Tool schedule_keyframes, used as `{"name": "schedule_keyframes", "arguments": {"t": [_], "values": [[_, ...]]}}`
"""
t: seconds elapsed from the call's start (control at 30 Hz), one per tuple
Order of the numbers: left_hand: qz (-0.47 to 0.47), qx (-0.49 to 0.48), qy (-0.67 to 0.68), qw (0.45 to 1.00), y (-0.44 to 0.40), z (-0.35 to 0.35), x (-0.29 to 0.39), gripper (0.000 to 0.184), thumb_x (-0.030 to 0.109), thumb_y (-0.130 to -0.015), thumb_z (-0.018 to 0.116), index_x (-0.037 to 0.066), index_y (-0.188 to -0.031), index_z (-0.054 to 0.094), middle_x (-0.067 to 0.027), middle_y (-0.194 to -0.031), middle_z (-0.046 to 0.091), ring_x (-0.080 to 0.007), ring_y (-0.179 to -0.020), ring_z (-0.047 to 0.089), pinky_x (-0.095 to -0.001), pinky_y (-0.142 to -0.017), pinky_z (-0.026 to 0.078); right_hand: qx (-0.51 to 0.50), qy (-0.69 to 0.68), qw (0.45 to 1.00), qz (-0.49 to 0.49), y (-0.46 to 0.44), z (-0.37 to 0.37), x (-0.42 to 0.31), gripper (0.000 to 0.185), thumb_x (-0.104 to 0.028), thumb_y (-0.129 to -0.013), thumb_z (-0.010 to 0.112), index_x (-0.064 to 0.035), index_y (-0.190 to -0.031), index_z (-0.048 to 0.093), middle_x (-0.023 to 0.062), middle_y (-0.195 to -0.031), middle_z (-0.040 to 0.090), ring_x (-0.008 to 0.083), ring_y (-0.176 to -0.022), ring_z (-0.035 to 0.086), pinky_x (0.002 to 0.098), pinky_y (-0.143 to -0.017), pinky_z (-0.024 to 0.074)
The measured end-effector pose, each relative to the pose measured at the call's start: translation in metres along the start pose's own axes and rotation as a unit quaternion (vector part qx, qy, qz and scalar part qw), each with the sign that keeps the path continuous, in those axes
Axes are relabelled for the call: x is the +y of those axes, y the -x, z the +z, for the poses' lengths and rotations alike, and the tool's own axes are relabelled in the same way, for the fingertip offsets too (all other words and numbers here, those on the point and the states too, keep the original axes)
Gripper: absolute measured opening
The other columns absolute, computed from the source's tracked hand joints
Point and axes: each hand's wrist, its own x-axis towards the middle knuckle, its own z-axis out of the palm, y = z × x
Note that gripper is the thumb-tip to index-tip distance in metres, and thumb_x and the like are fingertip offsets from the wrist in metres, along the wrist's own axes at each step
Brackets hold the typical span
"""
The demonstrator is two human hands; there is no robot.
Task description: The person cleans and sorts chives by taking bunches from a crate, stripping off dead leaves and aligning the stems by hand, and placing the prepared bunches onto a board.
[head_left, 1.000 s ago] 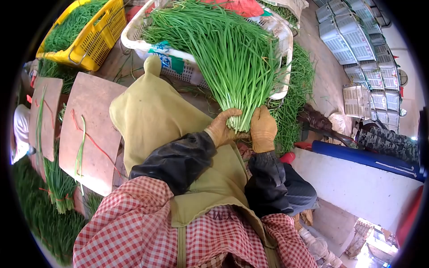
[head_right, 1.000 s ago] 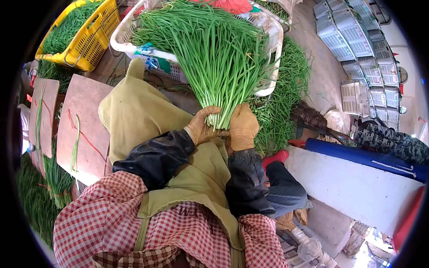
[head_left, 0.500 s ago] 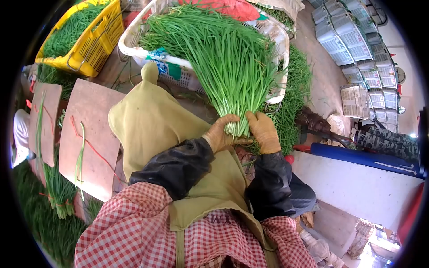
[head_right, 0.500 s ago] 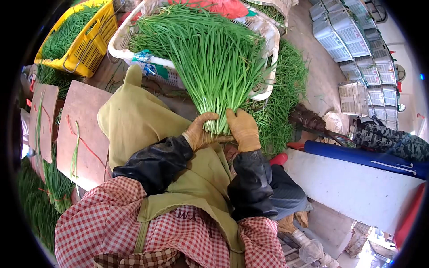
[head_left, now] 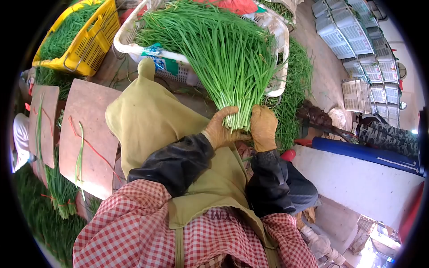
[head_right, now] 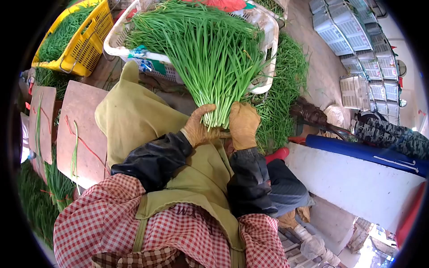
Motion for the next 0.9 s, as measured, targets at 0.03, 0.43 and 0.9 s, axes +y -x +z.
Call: {"name": "schedule_keyframes", "arguments": {"t": [0.03,0.43,0.9], "values": [[-0.001,0.001,0.001,1.0,0.0,0.001,-0.001,0.049,0.022,-0.085,0.061,0.004,-0.129,0.049,-0.0166,-0.119,0.059,-0.0361,-0.111,0.057,-0.0622,-0.096,0.043,-0.002,0.0,1.0,0.001,0.0,0.0,0.0,0.029,-0.023,-0.093,0.041,-0.0033,-0.088,0.062,0.0186,-0.083,0.064,0.0383,-0.08,0.061,0.0488,-0.07,0.0475],[0.019,0.038,0.022,0.999,-0.001,0.004,-0.001,0.047,0.02,-0.085,0.063,0.005,-0.128,0.049,-0.0152,-0.119,0.06,-0.0337,-0.108,0.059,-0.0577,-0.092,0.048,-0.07,-0.063,0.973,0.212,-0.009,-0.039,-0.011,0.047,-0.042,-0.098,0.04,-0.0031,-0.092,0.066,0.0183,-0.087,0.067,0.0354,-0.082,0.063,0.0462,-0.073,0.0481],[0.043,0.057,-0.019,0.997,0.001,0.002,-0.002,0.048,0.019,-0.084,0.065,0.002,-0.126,0.048,-0.0183,-0.118,0.059,-0.0355,-0.106,0.06,-0.0563,-0.092,0.049,-0.081,-0.041,0.975,0.201,-0.04,-0.038,-0.053,0.032,-0.039,-0.086,0.06,-0.0091,-0.092,0.069,0.0156,-0.085,0.068,0.036,-0.08,0.065,0.0423,-0.071,0.0507]]}}
